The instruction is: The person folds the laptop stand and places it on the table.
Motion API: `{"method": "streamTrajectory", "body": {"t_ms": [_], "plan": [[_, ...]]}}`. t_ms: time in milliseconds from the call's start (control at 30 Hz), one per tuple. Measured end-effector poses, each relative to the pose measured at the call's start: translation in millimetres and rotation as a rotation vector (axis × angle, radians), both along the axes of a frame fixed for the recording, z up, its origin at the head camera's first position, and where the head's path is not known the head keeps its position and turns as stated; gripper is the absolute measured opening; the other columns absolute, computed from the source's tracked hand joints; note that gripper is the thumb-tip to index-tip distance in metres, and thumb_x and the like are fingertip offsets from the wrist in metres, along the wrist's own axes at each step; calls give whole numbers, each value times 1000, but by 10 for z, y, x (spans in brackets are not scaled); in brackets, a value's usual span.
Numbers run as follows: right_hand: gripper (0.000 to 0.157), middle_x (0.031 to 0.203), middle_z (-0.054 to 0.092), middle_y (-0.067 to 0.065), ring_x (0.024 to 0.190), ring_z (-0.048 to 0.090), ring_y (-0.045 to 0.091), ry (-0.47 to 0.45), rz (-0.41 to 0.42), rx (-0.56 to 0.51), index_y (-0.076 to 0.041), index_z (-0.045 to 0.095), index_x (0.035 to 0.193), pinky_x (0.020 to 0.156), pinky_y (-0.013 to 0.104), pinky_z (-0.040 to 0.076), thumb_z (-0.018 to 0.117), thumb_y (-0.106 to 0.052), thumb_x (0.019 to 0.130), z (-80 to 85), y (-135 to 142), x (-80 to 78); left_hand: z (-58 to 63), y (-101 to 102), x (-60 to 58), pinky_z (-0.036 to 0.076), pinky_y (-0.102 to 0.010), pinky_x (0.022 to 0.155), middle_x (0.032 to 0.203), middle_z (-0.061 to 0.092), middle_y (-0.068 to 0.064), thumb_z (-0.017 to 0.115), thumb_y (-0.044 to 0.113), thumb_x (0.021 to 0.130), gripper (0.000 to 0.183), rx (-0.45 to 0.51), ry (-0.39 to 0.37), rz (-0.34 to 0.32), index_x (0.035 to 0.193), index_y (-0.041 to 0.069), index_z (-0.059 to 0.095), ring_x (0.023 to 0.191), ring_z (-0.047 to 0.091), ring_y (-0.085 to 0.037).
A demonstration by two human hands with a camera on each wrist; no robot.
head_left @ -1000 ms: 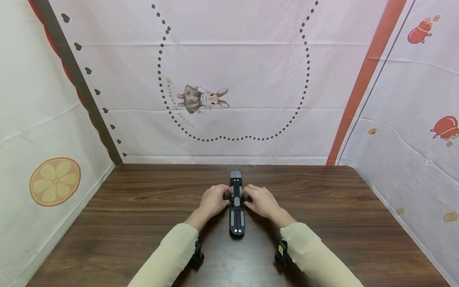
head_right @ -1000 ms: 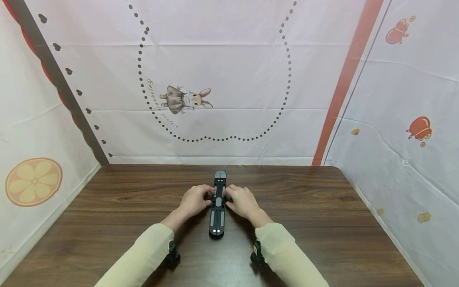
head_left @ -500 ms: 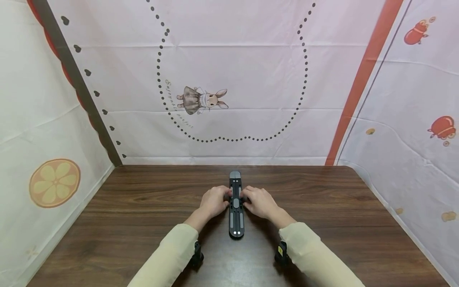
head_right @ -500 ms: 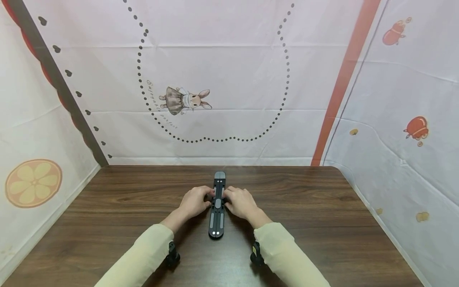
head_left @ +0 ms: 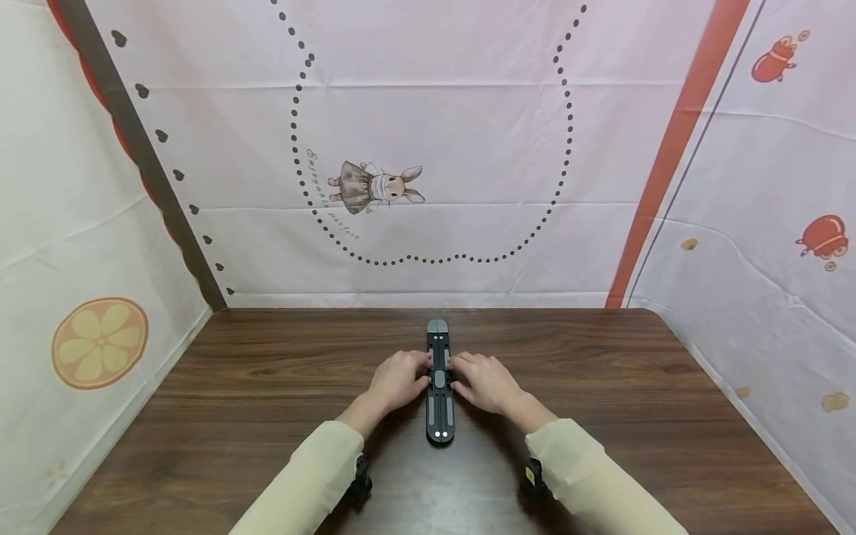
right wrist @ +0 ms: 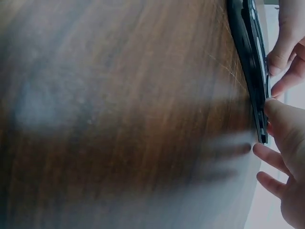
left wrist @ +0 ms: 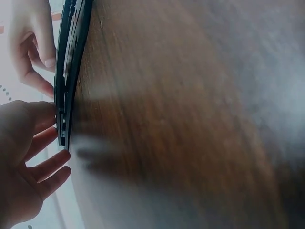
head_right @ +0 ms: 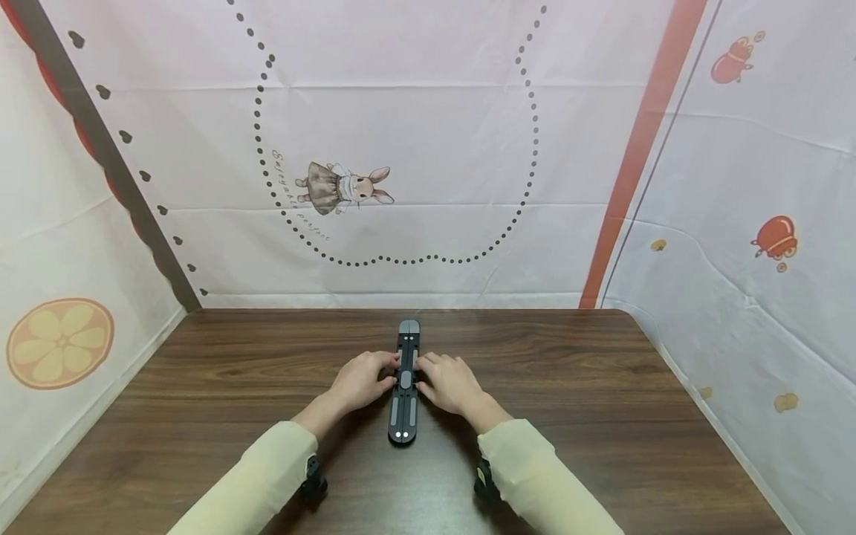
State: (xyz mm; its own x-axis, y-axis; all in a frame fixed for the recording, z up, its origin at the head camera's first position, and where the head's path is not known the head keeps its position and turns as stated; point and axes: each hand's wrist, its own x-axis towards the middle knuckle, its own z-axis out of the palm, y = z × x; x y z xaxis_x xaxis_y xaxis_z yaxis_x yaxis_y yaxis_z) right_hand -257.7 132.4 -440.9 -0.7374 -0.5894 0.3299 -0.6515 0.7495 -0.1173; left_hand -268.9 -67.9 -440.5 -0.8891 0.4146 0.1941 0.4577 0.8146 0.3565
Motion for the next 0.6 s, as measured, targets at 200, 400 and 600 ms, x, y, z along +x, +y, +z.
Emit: {"method": "streamTrajectory", "body": {"t_ms": [200,400,600], "plan": [[36,118,60,6,105,58,27,-64,-1,42,-10,58,119,83,48,47,62,-27,87,69,41,40,59,-42,38,45,-41,91,125,58,-4,66,22,84,33,-43,-13,-64,115,12,63,108,55,-24],[25,107,63,2,98,60,23,0,-14,31,-13,63,109,79,43,48,63,-24,86,148,147,63,156,-111,90,45,-41,90,116,62,-5,64,24,85,31,-69,16,-63,113,11,63,108,56,-24],[20,101,64,0,93,61,21,93,-47,23,-15,64,103,76,41,49,65,-23,85,230,325,85,206,-261,129,46,-39,88,115,61,-4,63,26,86,30,-117,115,-61,112,12,63,107,56,-23]]}}
